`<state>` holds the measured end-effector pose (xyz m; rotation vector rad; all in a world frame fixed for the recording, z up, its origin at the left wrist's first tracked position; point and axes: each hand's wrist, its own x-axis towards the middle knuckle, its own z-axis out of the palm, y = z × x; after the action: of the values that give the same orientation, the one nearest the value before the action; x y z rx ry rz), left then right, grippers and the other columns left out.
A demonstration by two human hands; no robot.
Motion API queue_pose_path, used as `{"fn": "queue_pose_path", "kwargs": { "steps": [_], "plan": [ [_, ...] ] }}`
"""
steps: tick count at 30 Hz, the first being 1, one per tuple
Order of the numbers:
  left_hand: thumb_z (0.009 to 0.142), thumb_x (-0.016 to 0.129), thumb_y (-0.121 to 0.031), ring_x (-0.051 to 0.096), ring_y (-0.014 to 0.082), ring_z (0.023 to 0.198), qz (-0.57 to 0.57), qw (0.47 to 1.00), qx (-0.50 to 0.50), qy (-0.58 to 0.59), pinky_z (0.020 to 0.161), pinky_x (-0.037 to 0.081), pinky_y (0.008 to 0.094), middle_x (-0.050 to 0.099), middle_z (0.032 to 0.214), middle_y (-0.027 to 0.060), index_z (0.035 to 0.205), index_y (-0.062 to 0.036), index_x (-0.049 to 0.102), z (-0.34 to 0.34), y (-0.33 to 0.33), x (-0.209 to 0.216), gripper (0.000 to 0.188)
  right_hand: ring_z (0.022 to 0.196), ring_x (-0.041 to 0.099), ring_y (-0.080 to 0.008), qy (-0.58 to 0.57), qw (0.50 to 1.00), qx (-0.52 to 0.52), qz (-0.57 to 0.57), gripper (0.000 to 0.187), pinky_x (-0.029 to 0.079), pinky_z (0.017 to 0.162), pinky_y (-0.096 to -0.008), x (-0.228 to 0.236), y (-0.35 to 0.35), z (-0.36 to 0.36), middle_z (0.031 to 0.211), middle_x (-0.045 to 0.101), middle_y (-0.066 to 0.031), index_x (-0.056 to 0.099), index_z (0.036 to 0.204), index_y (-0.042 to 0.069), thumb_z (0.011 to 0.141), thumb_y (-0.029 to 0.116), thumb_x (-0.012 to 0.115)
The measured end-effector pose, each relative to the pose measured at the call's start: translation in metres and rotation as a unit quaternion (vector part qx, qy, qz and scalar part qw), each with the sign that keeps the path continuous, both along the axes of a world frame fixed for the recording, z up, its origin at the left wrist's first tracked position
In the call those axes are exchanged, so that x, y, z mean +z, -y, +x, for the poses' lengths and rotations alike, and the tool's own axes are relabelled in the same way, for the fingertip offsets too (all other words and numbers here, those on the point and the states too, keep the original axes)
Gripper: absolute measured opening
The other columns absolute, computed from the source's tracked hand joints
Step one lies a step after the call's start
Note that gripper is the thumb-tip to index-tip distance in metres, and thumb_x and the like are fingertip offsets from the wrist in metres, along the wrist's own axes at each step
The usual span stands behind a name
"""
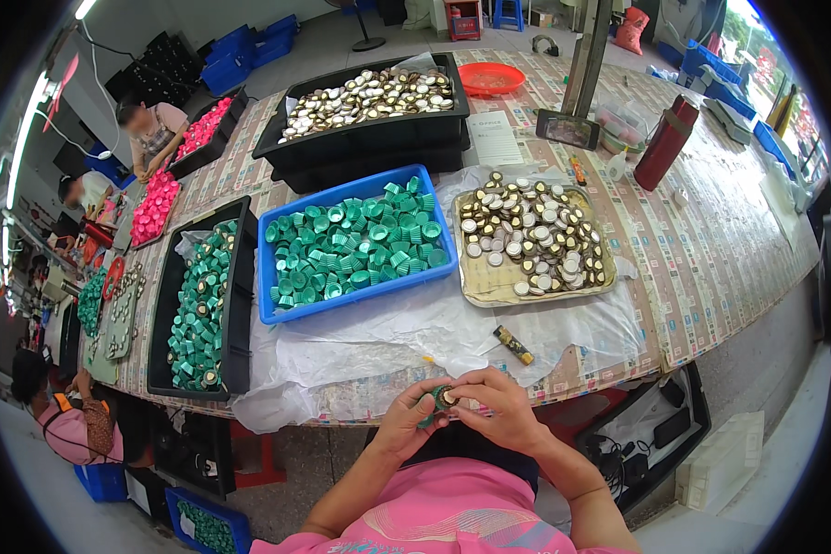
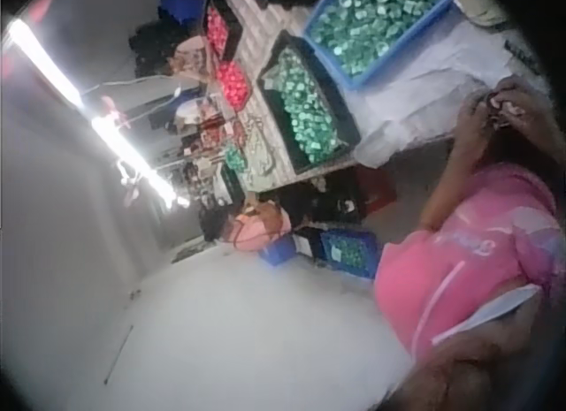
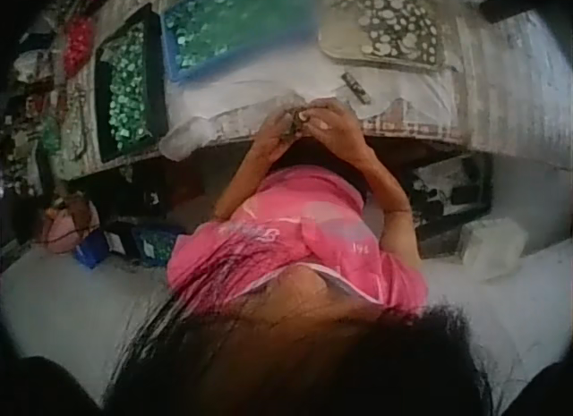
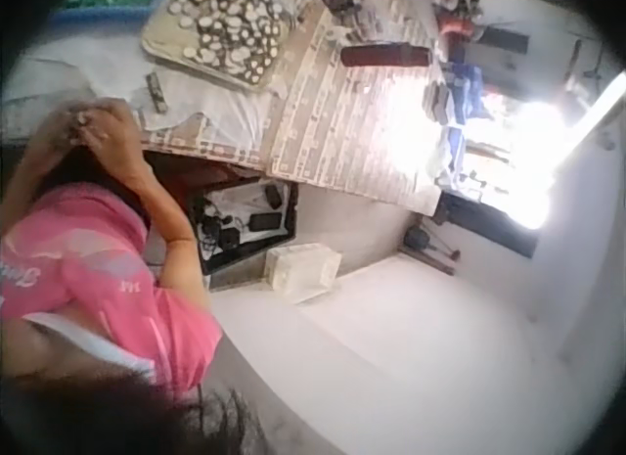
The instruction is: The person repeatedly picks a green plastic cap from a blue tray, applies glue from a small bottle to its rim, then picks a gold-colored metal cap from a tray and presses it onto the glued rim. The assembled units are placed into a black bin. This cycle continues throughout the clip.
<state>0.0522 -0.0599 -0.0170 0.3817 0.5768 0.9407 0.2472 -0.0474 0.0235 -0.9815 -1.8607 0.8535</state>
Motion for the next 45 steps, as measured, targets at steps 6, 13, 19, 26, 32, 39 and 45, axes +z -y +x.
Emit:
{"fn": "queue_pose_path", "kwargs": {
  "steps": [6,13,19,26,32,39,45],
  "plan": [
    [0.090,0.064,-0.019,0.062,0.0138,0.086,0.025,0.998,0.008,-0.060,0.071,0.051,0.0248,0.064,0.103,0.0057,0.124,-0.0020,0.055,0.000,0.000,0.003,0.039,0.092,0.061,-0.0260,-0.016,1.000,0.006,-0.009,0.026,0.051,0.076,-0.0331,-0.003,0.000,0.000,0.102,0.062,-0.0097,0.068,0.101,0.007,0.076,0.006,0.073],
    [0.089,0.067,-0.016,0.058,0.0109,0.076,0.078,0.983,0.011,-0.165,0.067,0.048,0.0215,0.064,0.098,0.0043,0.127,-0.0010,0.054,0.002,0.003,0.011,0.043,0.089,0.060,-0.0258,0.013,0.998,-0.008,0.067,0.027,0.050,0.073,-0.0348,-0.004,0.000,-0.003,0.099,0.063,-0.0083,0.068,0.100,0.008,0.074,0.007,0.074],
    [0.090,0.062,-0.010,0.054,0.0078,0.068,0.016,0.983,0.026,-0.182,0.056,0.043,0.0191,0.064,0.095,0.0052,0.119,-0.0012,0.057,0.009,0.002,0.029,0.030,0.091,0.057,-0.0272,0.018,0.999,-0.034,0.029,0.040,0.047,0.077,-0.0363,-0.001,0.004,-0.006,0.097,0.061,-0.0082,0.066,0.112,0.012,0.073,0.011,0.075],
    [0.091,0.061,-0.013,0.051,0.0050,0.064,0.041,0.982,-0.002,-0.185,0.054,0.040,0.0176,0.067,0.097,0.0059,0.114,-0.0039,0.060,0.005,0.003,0.024,0.025,0.093,0.054,-0.0268,0.019,0.999,0.001,-0.038,0.048,0.046,0.078,-0.0356,0.002,0.005,-0.001,0.099,0.058,-0.0092,0.064,0.119,0.015,0.073,0.014,0.077],
    [0.089,0.062,-0.012,0.050,0.0045,0.061,0.064,0.974,0.038,-0.213,0.051,0.038,0.0181,0.067,0.095,0.0058,0.114,-0.0034,0.061,-0.021,-0.003,0.034,0.026,0.096,0.056,-0.0272,0.021,0.999,-0.004,-0.034,0.040,0.047,0.079,-0.0350,-0.003,0.007,-0.006,0.101,0.059,-0.0102,0.065,0.112,0.010,0.074,0.010,0.075],
    [0.088,0.063,-0.010,0.045,0.0025,0.054,0.184,0.733,0.426,-0.497,0.045,0.036,0.0169,0.066,0.094,0.0042,0.114,-0.0048,0.062,-0.160,-0.052,0.076,0.026,0.085,0.060,-0.0260,0.005,0.997,-0.018,-0.070,0.026,0.049,0.074,-0.0337,-0.010,0.009,0.000,0.096,0.061,-0.0108,0.068,0.101,0.007,0.076,0.007,0.073],
    [0.091,0.062,-0.014,0.047,0.0032,0.069,0.159,0.636,0.611,-0.443,0.054,0.038,0.0179,0.054,0.089,-0.0021,0.121,-0.0058,0.057,-0.259,-0.061,0.076,0.031,0.081,0.060,-0.0251,0.000,0.998,-0.045,-0.044,0.021,0.048,0.071,-0.0329,-0.015,0.005,0.003,0.094,0.060,-0.0113,0.068,0.098,0.006,0.077,0.006,0.072]
  ]
}}
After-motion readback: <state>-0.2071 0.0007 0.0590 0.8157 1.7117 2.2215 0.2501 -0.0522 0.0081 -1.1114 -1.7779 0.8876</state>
